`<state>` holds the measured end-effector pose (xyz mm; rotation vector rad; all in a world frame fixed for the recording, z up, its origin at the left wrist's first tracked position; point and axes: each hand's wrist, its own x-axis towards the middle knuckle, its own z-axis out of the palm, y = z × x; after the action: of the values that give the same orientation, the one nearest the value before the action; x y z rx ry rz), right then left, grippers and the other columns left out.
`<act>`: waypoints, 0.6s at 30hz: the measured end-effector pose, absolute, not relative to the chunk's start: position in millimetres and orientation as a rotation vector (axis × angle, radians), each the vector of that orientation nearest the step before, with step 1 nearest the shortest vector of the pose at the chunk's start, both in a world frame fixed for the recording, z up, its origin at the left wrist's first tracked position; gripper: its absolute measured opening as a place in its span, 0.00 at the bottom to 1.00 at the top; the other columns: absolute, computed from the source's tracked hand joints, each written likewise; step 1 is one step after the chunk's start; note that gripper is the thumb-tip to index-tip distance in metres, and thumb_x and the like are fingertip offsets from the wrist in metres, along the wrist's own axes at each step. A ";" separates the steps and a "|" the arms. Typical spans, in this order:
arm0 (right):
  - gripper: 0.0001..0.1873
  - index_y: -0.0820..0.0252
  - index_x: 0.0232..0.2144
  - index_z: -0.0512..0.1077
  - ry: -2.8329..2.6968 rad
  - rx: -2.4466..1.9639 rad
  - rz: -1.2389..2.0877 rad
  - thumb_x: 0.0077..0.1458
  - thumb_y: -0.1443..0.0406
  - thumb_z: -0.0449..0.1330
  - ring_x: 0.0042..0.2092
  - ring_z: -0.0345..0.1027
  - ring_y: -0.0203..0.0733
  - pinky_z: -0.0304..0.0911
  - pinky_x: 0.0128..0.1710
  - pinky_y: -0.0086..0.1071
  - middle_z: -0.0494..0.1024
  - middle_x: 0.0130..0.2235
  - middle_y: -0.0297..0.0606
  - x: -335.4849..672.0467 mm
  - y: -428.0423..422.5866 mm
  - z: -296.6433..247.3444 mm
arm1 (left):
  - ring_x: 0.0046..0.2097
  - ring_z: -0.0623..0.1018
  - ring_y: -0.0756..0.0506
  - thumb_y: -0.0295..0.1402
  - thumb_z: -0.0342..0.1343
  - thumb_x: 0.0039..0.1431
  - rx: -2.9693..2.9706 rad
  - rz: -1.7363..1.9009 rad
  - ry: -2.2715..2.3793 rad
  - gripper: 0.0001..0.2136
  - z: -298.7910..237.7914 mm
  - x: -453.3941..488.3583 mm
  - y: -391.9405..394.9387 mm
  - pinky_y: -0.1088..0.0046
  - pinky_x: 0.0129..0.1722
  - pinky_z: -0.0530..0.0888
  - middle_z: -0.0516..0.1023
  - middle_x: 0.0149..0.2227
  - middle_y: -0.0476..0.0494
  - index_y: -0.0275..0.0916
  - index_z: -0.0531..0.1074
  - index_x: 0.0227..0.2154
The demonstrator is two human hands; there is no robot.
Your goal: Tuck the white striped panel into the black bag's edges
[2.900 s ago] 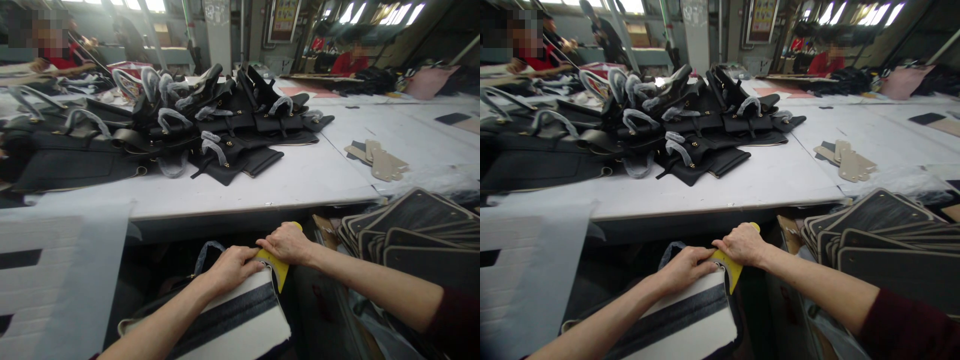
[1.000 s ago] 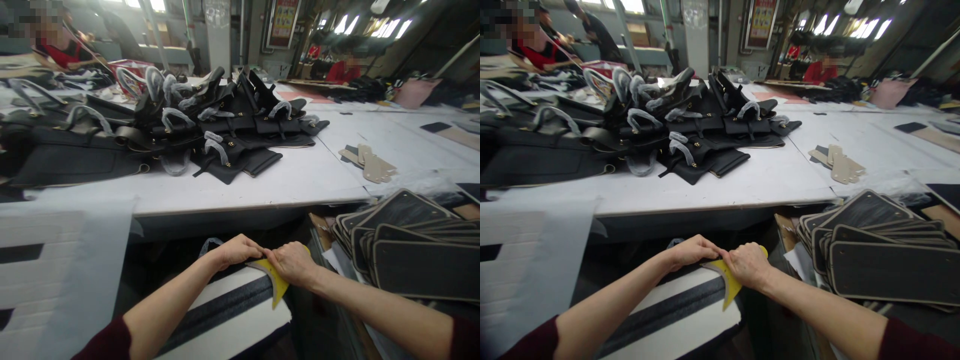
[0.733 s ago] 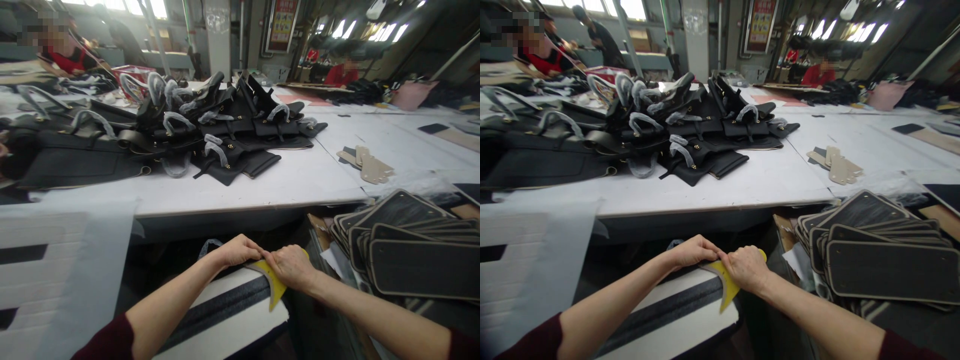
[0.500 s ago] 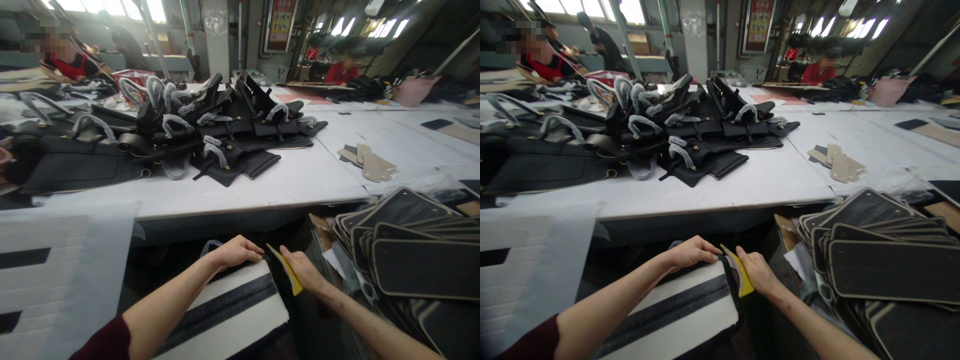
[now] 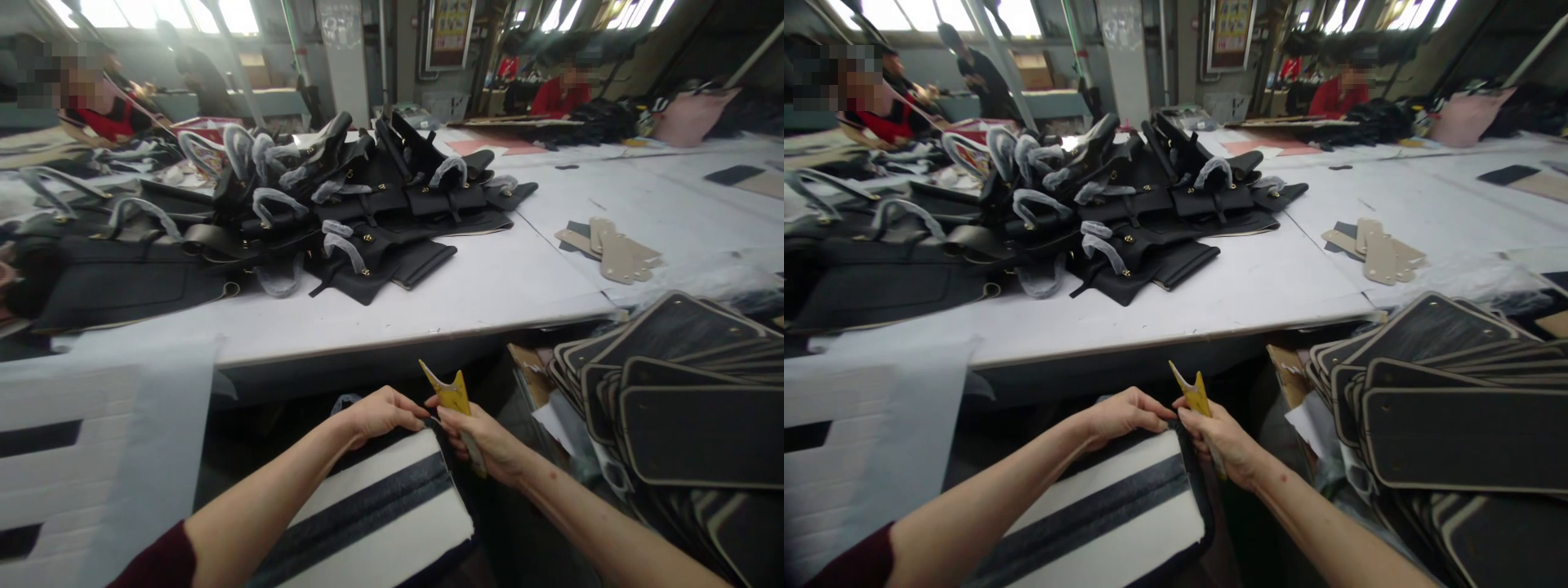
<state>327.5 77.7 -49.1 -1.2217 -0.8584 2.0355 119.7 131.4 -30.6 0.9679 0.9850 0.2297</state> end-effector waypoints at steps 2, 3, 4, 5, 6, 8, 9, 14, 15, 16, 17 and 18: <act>0.20 0.58 0.43 0.67 -0.883 -1.304 2.004 0.53 0.53 0.63 0.21 0.43 0.28 0.38 0.21 0.25 0.53 0.23 0.23 322.4 80.2 -50.8 | 0.35 0.77 0.44 0.31 0.64 0.40 0.977 0.238 1.007 0.18 -27.6 122.2 130.2 0.67 0.41 0.73 0.83 0.34 0.42 0.34 0.82 0.38; 0.19 0.58 0.42 0.67 -0.897 -1.322 1.996 0.52 0.54 0.63 0.21 0.43 0.28 0.37 0.20 0.25 0.53 0.23 0.23 320.8 81.1 -51.7 | 0.34 0.76 0.44 0.31 0.63 0.40 0.985 0.238 1.018 0.17 -26.2 123.5 129.6 0.68 0.40 0.72 0.82 0.33 0.43 0.34 0.82 0.37; 0.18 0.58 0.41 0.67 -0.911 -1.332 1.989 0.51 0.55 0.63 0.21 0.43 0.28 0.37 0.20 0.25 0.54 0.23 0.23 319.8 81.7 -52.3 | 0.33 0.76 0.45 0.31 0.63 0.40 0.998 0.236 1.027 0.16 -25.1 124.9 128.9 0.69 0.38 0.72 0.82 0.31 0.44 0.34 0.82 0.36; 0.18 0.58 0.41 0.68 -0.926 -1.337 1.984 0.51 0.56 0.63 0.21 0.43 0.28 0.37 0.20 0.25 0.55 0.23 0.23 319.3 82.1 -52.8 | 0.31 0.74 0.46 0.30 0.62 0.40 1.014 0.231 1.032 0.15 -24.3 126.1 128.3 0.70 0.35 0.71 0.81 0.30 0.45 0.34 0.82 0.35; 0.17 0.58 0.41 0.68 -0.947 -1.341 1.977 0.51 0.57 0.63 0.21 0.44 0.28 0.37 0.20 0.26 0.56 0.23 0.23 319.0 82.3 -53.2 | 0.29 0.72 0.48 0.30 0.61 0.40 1.035 0.222 1.036 0.14 -23.8 127.1 127.5 0.71 0.32 0.69 0.79 0.27 0.46 0.34 0.82 0.33; 0.16 0.58 0.40 0.68 -0.999 -1.344 1.956 0.51 0.58 0.63 0.21 0.44 0.28 0.39 0.20 0.26 0.57 0.23 0.24 318.9 82.8 -53.8 | 0.24 0.67 0.51 0.30 0.58 0.41 1.091 0.197 1.046 0.12 -24.2 128.5 125.9 0.74 0.26 0.63 0.75 0.23 0.49 0.33 0.82 0.31; 0.15 0.58 0.39 0.68 -1.029 -1.344 1.939 0.51 0.58 0.63 0.22 0.45 0.29 0.40 0.21 0.26 0.58 0.24 0.24 318.8 83.4 -54.2 | 0.23 0.65 0.52 0.30 0.57 0.42 1.124 0.184 1.052 0.12 -24.9 128.8 125.0 0.75 0.24 0.60 0.73 0.22 0.50 0.33 0.82 0.30; 0.12 0.60 0.35 0.70 -1.251 -1.328 1.789 0.48 0.62 0.62 0.30 0.55 0.33 0.50 0.29 0.28 0.64 0.27 0.28 319.3 91.9 -55.8 | 0.23 0.63 0.52 0.31 0.52 0.46 1.305 0.130 1.072 0.14 -32.4 130.6 122.6 0.75 0.22 0.55 0.70 0.22 0.51 0.35 0.81 0.31; 0.12 0.60 0.34 0.70 -1.282 -1.326 1.773 0.46 0.62 0.63 0.32 0.56 0.34 0.51 0.31 0.28 0.65 0.29 0.29 319.7 94.2 -55.5 | 0.23 0.63 0.52 0.30 0.51 0.46 1.337 0.130 1.068 0.14 -33.7 131.0 122.7 0.75 0.22 0.55 0.69 0.23 0.51 0.35 0.81 0.31; 0.12 0.60 0.33 0.70 -1.300 -1.328 1.774 0.45 0.63 0.63 0.32 0.56 0.34 0.52 0.31 0.28 0.65 0.29 0.29 320.1 96.3 -54.8 | 0.23 0.63 0.52 0.30 0.51 0.46 1.359 0.137 1.065 0.14 -34.5 131.3 122.9 0.74 0.22 0.55 0.69 0.23 0.51 0.36 0.81 0.31; 0.12 0.60 0.33 0.70 -1.307 -1.335 1.791 0.44 0.63 0.63 0.32 0.56 0.34 0.52 0.31 0.28 0.65 0.28 0.29 320.4 98.1 -53.8 | 0.24 0.62 0.52 0.30 0.51 0.47 1.364 0.145 1.062 0.14 -34.9 131.3 123.1 0.75 0.22 0.54 0.68 0.23 0.51 0.35 0.81 0.31; 0.12 0.60 0.33 0.69 -1.308 -1.349 1.823 0.44 0.63 0.63 0.29 0.55 0.33 0.51 0.29 0.27 0.64 0.26 0.28 320.5 99.5 -52.5 | 0.23 0.62 0.52 0.30 0.52 0.47 1.345 0.149 1.056 0.13 -34.6 130.8 123.1 0.75 0.22 0.54 0.68 0.22 0.51 0.35 0.80 0.31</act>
<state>320.5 99.5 -52.5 -1.3486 -1.3079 1.8229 130.8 123.1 -34.6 1.3451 1.0564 0.1489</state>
